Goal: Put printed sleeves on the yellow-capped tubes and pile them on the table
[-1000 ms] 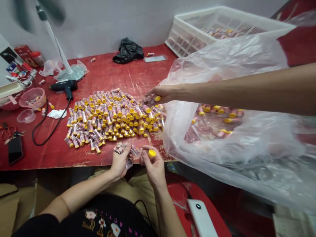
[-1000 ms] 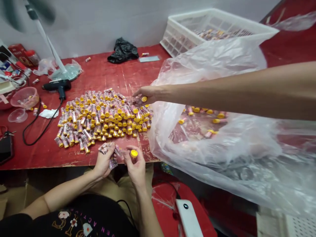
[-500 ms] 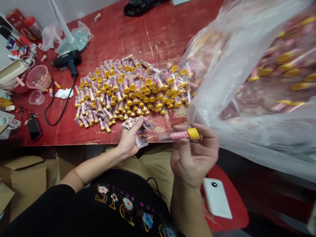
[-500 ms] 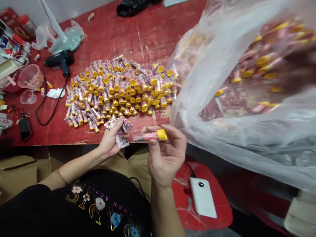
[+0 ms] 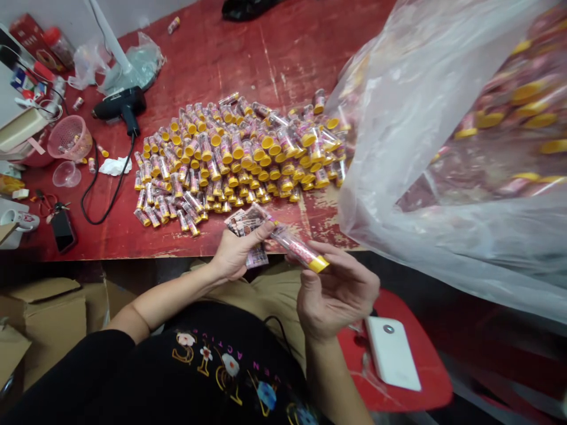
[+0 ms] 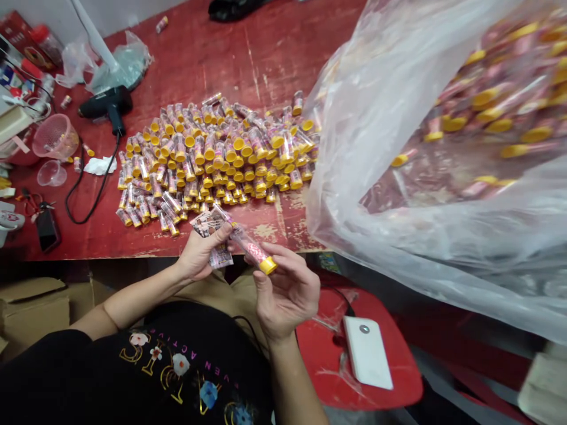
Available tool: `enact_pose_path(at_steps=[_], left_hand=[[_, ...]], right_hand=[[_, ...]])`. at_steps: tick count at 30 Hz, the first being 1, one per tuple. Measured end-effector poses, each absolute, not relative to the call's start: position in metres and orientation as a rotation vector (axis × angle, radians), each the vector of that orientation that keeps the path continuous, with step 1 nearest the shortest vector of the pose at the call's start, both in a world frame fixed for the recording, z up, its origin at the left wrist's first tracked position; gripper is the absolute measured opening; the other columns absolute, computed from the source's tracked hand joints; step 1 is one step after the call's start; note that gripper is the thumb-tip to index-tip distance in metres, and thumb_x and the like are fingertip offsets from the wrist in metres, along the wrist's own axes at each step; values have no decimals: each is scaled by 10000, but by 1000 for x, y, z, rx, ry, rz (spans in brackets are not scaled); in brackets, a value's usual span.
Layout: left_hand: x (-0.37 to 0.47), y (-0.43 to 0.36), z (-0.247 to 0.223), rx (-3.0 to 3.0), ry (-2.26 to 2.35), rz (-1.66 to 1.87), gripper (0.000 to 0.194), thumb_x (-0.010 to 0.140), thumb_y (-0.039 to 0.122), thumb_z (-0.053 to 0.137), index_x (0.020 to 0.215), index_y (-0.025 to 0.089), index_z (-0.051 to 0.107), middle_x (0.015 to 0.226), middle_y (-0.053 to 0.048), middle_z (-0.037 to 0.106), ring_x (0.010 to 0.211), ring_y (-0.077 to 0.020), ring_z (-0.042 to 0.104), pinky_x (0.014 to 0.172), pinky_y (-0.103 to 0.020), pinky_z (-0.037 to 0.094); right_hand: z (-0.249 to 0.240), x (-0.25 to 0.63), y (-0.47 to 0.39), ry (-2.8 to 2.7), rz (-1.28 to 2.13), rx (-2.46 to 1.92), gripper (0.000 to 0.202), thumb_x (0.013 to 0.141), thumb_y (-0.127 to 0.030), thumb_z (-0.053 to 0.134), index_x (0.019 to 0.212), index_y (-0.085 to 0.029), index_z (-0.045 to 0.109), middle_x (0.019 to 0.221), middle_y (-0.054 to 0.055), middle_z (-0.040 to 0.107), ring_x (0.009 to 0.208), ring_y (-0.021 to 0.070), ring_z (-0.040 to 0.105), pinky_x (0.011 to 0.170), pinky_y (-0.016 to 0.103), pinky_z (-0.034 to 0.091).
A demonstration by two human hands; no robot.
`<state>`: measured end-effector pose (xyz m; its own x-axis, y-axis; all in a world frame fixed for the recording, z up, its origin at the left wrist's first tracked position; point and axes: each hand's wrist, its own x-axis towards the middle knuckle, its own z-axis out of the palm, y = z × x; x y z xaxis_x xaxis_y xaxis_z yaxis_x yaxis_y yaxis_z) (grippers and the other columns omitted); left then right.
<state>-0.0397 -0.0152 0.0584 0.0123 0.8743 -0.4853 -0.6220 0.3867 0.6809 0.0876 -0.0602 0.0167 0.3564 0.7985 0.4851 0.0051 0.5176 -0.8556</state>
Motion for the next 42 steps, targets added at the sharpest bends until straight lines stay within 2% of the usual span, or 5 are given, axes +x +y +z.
enact_pose_path(at_steps=[6,10,20,26,42], left_hand=[[-43,-14,60,358,949,1107,612,532,528,1039,868,127,721,822,-29,728,617,-70,563,619,-235,478],[-45,-14,59,378,957,1080,645,532,592,1019,862,124,721,794,-34,723,585,-66,548,603,-238,476],[-46,-11,62,619,1019,1127,611,569,520,1023,996,177,751,818,-3,742,623,-99,622,645,-255,531],[-41,-16,68,514,1019,1160,638,544,552,1021,971,185,721,790,2,733,584,-111,640,519,-234,495],[-44,-15,68,481,1057,1202,671,574,607,996,1024,183,735,832,-10,745,558,-91,597,511,-233,486]], right_hand=[[10,95,-62,-1239,431,-898,392,803,-104,859,1155,-232,743,1169,91,806,1018,222,807,802,349,694],[10,93,-66,-1268,595,-962,271,896,-121,764,1137,-245,773,1173,89,806,1064,228,798,871,384,682],[13,96,-55,-1423,517,-1167,499,976,-170,679,1440,-351,697,1356,107,690,1266,246,685,1038,462,607],[19,87,-50,-1241,521,-1176,369,938,-190,751,1268,-350,798,1269,75,708,1173,223,709,989,424,617],[32,79,-51,-1234,582,-1177,326,989,-206,689,1263,-338,808,1159,63,756,1077,197,738,961,395,634]])
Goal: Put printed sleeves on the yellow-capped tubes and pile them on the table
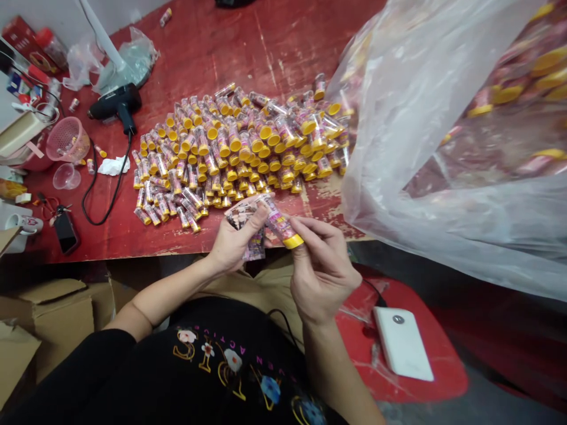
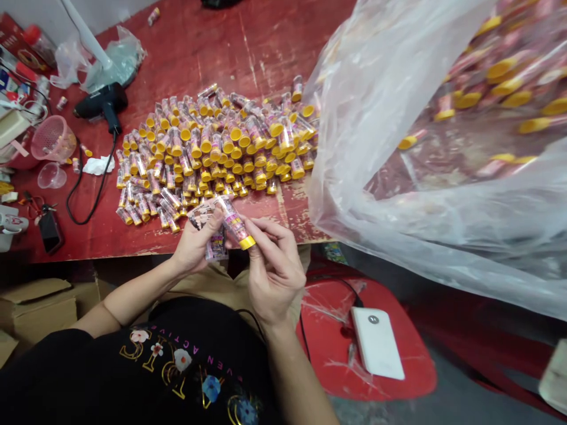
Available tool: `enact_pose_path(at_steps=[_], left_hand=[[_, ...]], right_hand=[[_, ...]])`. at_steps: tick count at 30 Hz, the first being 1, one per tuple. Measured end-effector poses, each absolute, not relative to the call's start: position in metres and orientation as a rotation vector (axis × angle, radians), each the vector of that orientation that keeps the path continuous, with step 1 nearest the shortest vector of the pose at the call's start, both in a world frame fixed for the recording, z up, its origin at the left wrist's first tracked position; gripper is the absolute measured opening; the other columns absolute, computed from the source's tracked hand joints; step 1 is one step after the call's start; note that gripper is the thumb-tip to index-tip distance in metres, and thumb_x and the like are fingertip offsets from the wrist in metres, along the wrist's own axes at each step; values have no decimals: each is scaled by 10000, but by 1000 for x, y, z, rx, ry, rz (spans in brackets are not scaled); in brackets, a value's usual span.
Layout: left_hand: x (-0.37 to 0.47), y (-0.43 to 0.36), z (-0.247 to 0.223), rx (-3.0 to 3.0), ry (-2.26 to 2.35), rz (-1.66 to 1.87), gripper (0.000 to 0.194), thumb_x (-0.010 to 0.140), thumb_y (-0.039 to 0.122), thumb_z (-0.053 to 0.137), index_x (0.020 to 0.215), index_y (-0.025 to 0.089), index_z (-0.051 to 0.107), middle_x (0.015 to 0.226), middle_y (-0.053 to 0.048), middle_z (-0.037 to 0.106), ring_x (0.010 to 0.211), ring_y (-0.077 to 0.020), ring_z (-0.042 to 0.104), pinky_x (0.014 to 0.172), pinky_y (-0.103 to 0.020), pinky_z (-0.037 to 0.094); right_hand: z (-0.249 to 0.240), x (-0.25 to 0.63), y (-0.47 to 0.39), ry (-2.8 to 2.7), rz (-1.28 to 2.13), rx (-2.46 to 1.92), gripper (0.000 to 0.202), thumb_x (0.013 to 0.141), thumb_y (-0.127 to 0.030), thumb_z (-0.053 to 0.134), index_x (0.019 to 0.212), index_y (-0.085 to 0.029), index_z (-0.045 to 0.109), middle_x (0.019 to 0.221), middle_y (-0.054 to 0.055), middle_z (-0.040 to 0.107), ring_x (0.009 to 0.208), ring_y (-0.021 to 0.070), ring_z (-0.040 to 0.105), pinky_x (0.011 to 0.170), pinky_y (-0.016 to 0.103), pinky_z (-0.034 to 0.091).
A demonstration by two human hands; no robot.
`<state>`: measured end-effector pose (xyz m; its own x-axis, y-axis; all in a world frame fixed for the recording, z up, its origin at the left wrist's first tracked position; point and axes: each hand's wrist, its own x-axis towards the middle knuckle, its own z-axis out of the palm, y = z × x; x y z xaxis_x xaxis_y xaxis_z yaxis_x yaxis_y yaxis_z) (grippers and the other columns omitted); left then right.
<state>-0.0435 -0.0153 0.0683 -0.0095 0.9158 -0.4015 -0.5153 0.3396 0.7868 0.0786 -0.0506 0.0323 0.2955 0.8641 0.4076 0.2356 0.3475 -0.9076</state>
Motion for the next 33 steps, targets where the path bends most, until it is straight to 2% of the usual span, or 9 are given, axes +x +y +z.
enact_pose_path(at_steps=[7,12,14,17,20,24,27,30,33], left_hand=[[-51,-5,71,273,1157,1294,531,739,464,959,1111,156,740,1015,-76,805,857,-195,781,715,-265,631],[-51,-9,73,324,1113,1204,677,784,475,928,1348,180,699,1109,-113,827,969,-241,809,740,-265,651],[-51,-11,72,375,1098,1228,742,770,491,934,1404,202,678,1130,-114,829,1026,-265,809,793,-297,661],[-52,-13,69,433,1092,1268,776,750,513,941,1418,222,672,1119,-104,833,1085,-285,801,864,-340,660],[-53,-14,70,447,1080,1205,753,753,512,939,1399,220,683,1109,-109,836,1094,-288,798,840,-326,658],[-54,-10,75,331,1106,1169,516,882,465,844,1302,190,726,1167,-119,825,1025,-238,805,727,-235,633],[-57,-2,76,161,1095,1155,321,997,415,715,1204,173,757,1195,-110,812,845,-154,788,635,-188,589],[-60,4,74,38,1056,1111,269,1063,377,611,1133,170,768,1167,-90,809,607,-66,674,545,-174,530],[-57,2,72,-2,1049,1068,310,1070,406,595,1130,159,772,1054,-76,810,513,-45,581,503,-177,496]], right_hand=[[30,83,-59,-1153,587,-1212,313,945,-178,752,1209,-324,832,977,43,757,877,147,706,760,291,589],[33,83,-61,-1095,760,-1176,282,956,-213,743,1204,-311,835,902,26,733,721,117,656,640,264,537],[34,83,-62,-1151,706,-1194,305,952,-195,742,1219,-313,830,874,20,728,705,116,651,636,263,530],[34,84,-63,-1240,590,-1222,326,939,-161,744,1220,-303,831,876,27,732,744,129,672,668,272,543],[33,84,-63,-1241,669,-1182,317,950,-153,728,1208,-303,834,856,18,719,710,118,661,638,263,523],[32,89,-60,-1172,665,-1210,252,935,-185,759,1154,-271,847,853,31,733,742,137,670,643,273,528],[29,100,-59,-1106,875,-1161,197,944,-226,764,1112,-280,851,865,26,736,739,136,677,672,282,548],[26,108,-58,-1168,1054,-1032,149,933,-229,775,1025,-306,864,1045,45,761,871,144,716,759,281,582],[29,104,-56,-1297,1115,-955,192,957,-204,732,1036,-316,867,1272,67,748,992,159,731,883,320,614]])
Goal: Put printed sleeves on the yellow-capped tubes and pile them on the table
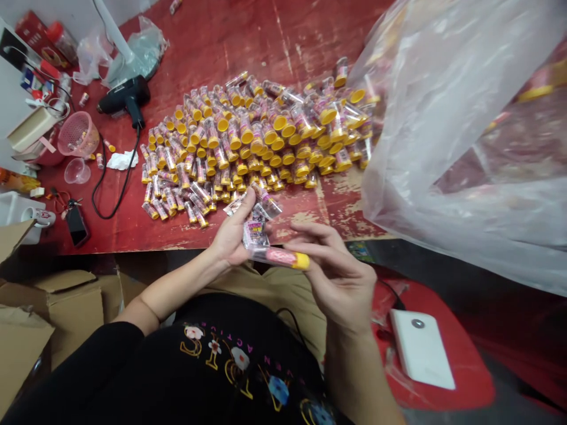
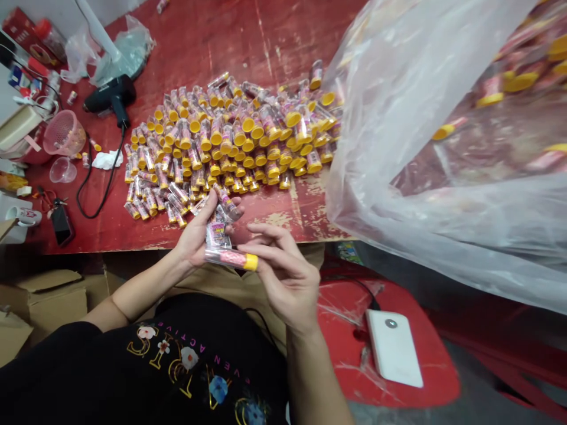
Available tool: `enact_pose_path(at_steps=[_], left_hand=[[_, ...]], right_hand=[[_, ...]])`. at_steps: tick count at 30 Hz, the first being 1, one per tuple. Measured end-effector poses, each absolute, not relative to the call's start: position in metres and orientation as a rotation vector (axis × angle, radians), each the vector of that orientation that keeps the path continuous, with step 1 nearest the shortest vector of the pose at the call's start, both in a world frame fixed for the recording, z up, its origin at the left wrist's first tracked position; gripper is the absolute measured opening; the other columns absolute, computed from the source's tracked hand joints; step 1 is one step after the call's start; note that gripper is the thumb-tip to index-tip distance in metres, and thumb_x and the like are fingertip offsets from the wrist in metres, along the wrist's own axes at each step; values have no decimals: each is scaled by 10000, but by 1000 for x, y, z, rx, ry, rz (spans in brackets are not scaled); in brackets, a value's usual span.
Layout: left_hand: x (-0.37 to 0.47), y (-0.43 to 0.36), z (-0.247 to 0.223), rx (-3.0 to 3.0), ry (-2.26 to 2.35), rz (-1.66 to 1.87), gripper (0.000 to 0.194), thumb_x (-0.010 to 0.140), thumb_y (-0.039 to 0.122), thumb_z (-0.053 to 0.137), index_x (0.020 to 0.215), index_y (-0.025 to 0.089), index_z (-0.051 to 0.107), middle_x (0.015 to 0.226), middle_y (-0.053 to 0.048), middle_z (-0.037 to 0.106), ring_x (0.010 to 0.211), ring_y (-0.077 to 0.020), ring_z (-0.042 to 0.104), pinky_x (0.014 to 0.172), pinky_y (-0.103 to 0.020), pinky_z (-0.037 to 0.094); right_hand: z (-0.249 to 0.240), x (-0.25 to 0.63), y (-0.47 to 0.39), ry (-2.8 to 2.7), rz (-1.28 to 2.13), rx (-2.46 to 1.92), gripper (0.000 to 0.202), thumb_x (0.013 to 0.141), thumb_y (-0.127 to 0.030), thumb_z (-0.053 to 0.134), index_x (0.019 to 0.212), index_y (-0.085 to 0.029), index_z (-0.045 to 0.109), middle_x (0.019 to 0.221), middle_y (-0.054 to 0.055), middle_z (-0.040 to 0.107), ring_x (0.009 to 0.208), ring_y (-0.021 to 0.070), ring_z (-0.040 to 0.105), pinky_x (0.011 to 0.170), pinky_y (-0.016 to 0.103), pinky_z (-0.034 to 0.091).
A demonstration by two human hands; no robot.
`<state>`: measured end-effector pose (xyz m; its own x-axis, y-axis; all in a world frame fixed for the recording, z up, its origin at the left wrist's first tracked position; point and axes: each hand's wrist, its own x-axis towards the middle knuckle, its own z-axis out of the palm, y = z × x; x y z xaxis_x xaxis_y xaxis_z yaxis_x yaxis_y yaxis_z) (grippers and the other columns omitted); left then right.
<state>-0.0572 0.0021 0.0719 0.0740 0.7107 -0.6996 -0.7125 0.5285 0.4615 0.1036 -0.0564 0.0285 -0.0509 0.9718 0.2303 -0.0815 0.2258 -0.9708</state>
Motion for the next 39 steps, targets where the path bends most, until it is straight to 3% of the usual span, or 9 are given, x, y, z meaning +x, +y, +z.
enact_pose_path(at_steps=[4,8,14,20,26,30,33,36,39], left_hand=[[-50,-4,72,-16,1054,1031,388,1064,440,600,1244,137,762,978,-82,802,540,-67,602,511,-186,479],[-51,-3,76,-60,1067,983,423,1075,460,569,1240,123,765,991,-94,804,478,-49,546,482,-191,439],[-56,3,79,-83,992,1060,329,1092,383,550,1220,159,755,1049,-97,807,595,-82,681,488,-175,462],[-54,1,80,-66,948,1029,336,1108,384,511,1223,167,739,1170,-123,805,768,-125,769,477,-146,438],[-44,-10,75,104,1035,1106,343,973,380,758,1256,188,735,1193,-102,810,649,-84,690,505,-167,466],[-39,-18,72,210,1048,1112,580,861,380,881,1379,196,695,1119,-105,823,774,-154,749,560,-194,489],[-39,-23,72,225,1050,1076,632,832,406,903,1390,191,700,987,-72,815,706,-131,709,588,-206,495],[-38,-29,71,248,1054,1034,627,781,416,938,1323,170,741,854,-16,762,610,-89,620,589,-213,506],[-36,-34,72,276,1048,1018,643,752,409,956,1315,177,751,830,3,733,620,-89,621,587,-211,517]], right_hand=[[36,91,-53,-1415,1032,-962,234,963,-176,709,1080,-310,860,1355,68,738,1059,173,753,948,338,625],[40,96,-53,-1490,1006,-962,243,978,-157,674,1090,-284,848,1279,73,779,1142,206,762,990,362,626],[33,107,-58,-1237,788,-1161,128,966,-253,719,1023,-246,833,999,59,750,905,182,729,767,333,609],[24,106,-55,-1243,652,-1278,165,983,-316,707,1063,-239,829,1028,67,738,918,192,721,745,345,605],[29,103,-57,-1338,394,-1255,224,976,-227,705,1150,-279,836,1021,78,750,937,218,713,868,406,598],[22,94,-63,-1272,547,-1222,309,977,-265,706,1270,-305,795,1110,86,721,969,217,710,808,379,630],[14,90,-63,-1285,657,-1203,429,967,-316,718,1396,-320,728,1248,104,667,1054,228,700,835,394,652],[13,88,-59,-1355,592,-1206,348,961,-306,728,1304,-319,786,1209,98,660,1123,243,684,939,432,642],[17,84,-55,-1286,517,-1224,277,940,-262,765,1200,-335,831,1123,77,656,1021,208,676,859,384,630]])
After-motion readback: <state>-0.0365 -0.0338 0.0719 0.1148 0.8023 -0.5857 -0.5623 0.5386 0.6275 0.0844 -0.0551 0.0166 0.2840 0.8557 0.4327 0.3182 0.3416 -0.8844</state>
